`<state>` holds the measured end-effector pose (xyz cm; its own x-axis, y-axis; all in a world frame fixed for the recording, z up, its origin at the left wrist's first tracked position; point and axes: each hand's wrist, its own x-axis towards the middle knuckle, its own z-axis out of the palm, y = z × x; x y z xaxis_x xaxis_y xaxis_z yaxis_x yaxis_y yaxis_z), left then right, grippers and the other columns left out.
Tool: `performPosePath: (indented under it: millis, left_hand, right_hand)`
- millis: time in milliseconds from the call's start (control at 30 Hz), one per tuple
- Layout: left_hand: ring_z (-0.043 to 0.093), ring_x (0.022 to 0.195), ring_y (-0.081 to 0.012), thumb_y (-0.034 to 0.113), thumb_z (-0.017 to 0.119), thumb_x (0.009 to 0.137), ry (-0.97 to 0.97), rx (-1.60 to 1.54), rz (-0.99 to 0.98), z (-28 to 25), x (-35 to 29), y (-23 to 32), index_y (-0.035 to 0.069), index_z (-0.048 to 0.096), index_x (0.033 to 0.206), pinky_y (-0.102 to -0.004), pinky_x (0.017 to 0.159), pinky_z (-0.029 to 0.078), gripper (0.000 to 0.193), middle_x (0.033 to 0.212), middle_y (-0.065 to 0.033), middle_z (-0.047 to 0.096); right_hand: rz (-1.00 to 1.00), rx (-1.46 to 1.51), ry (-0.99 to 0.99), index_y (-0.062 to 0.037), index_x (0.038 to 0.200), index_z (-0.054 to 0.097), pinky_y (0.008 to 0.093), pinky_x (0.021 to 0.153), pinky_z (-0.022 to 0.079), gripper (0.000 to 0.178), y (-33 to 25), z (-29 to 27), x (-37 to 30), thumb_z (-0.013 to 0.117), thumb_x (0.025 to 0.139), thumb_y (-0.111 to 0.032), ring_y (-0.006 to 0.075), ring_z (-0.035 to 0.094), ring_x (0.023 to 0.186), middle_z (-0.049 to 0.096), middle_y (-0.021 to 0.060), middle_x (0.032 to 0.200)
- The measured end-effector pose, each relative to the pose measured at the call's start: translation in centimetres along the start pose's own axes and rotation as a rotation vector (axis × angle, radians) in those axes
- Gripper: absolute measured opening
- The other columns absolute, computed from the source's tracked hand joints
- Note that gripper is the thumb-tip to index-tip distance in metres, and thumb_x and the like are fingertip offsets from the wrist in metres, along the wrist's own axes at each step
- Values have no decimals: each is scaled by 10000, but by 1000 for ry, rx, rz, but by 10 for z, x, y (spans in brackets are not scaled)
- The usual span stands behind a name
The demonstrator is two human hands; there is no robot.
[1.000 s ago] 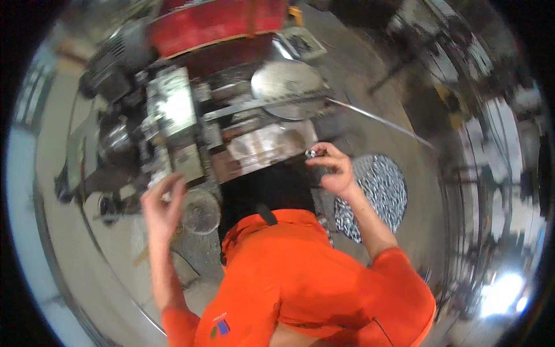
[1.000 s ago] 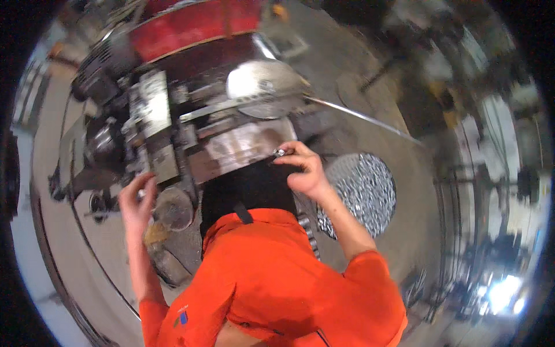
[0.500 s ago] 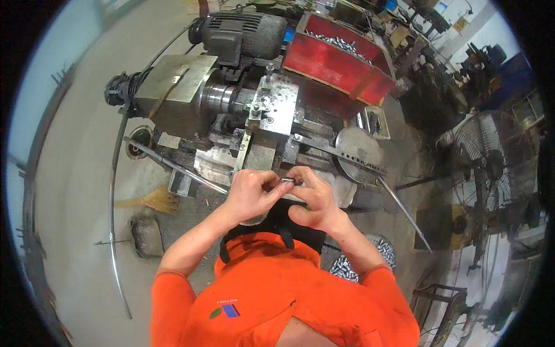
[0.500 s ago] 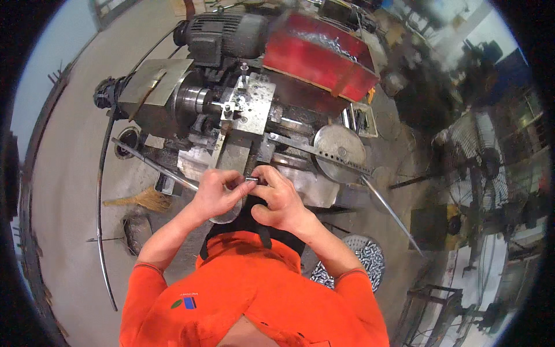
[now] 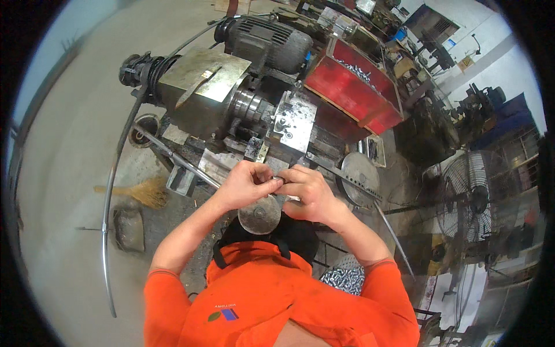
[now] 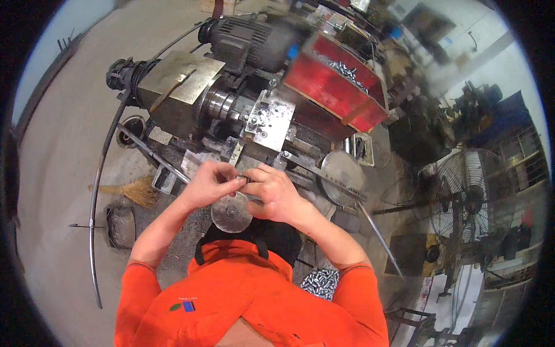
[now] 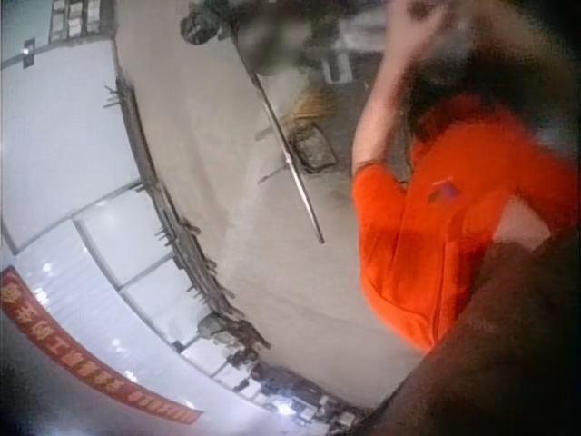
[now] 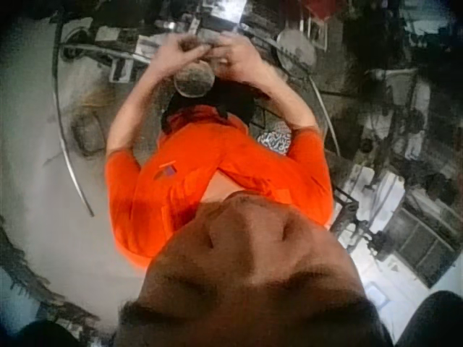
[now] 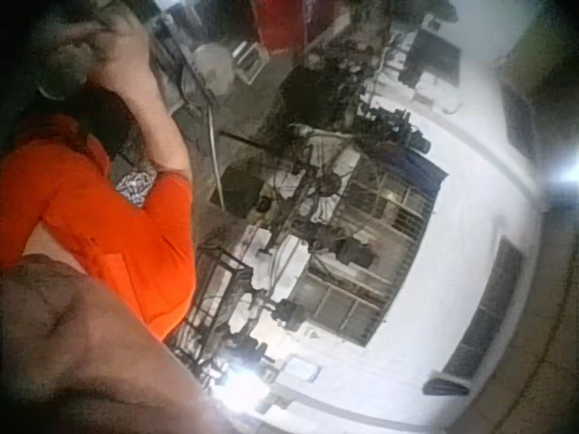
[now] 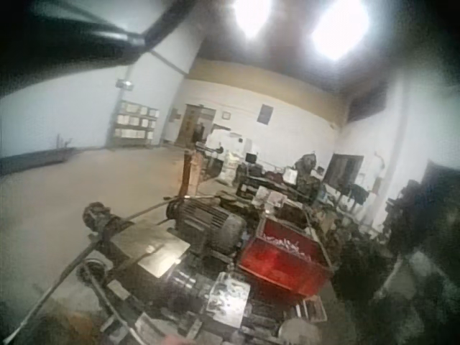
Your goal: The person operates a metal turning lathe, repeatedly inserting small metal parts into the chuck, engaging the machine with a lever, and removing finished parts into a perforated metal basket. The cycle is repeated continuously throughout the clip.
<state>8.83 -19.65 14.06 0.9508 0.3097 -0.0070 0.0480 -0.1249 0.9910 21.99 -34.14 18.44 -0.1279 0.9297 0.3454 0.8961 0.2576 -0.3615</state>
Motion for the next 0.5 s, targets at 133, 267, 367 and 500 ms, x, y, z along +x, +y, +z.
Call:
performPosePath:
  millis: [133, 267, 367, 500]
  left_hand:
    - [528, 539, -60, 205, 661, 813, -21, -12, -5, -19, -3, 4, -18, 621, 800, -242, 491, 421, 227, 611, -29, 594]
    - [560, 571, -82, 160, 631, 816, 82, 231, 6, -65, -17, 12, -8, 613, 937, -252, 517, 440, 208, 671, -36, 608]
    - [568, 582, -94, 91, 578, 811, 385, 241, -136, -118, -60, 22, -18, 601, 993, -262, 522, 445, 213, 666, -44, 591]
    - [545, 555, -104, 29, 515, 779, 786, 566, -246, -201, -141, -8, 3, 607, 1009, -265, 543, 446, 249, 699, -66, 608]
  right_hand:
    - [-56, -31, -90, -50, 781, 664, 370, 658, 470, 276, 6, -1, 22, 646, 535, -175, 279, 543, 772, 597, 102, 882]
    - [-92, -182, 61, -80, 703, 662, 388, 644, 470, 224, 41, 5, 47, 638, 531, -221, 284, 529, 767, 587, 90, 811]
    - [137, -344, -79, -78, 786, 698, 396, 732, 467, 289, 71, 1, 87, 616, 532, -187, 301, 519, 858, 618, 89, 881]
    - [346, -389, -118, -96, 772, 724, 396, 772, 484, 272, 123, 26, 112, 605, 539, -169, 320, 560, 877, 652, 125, 799]
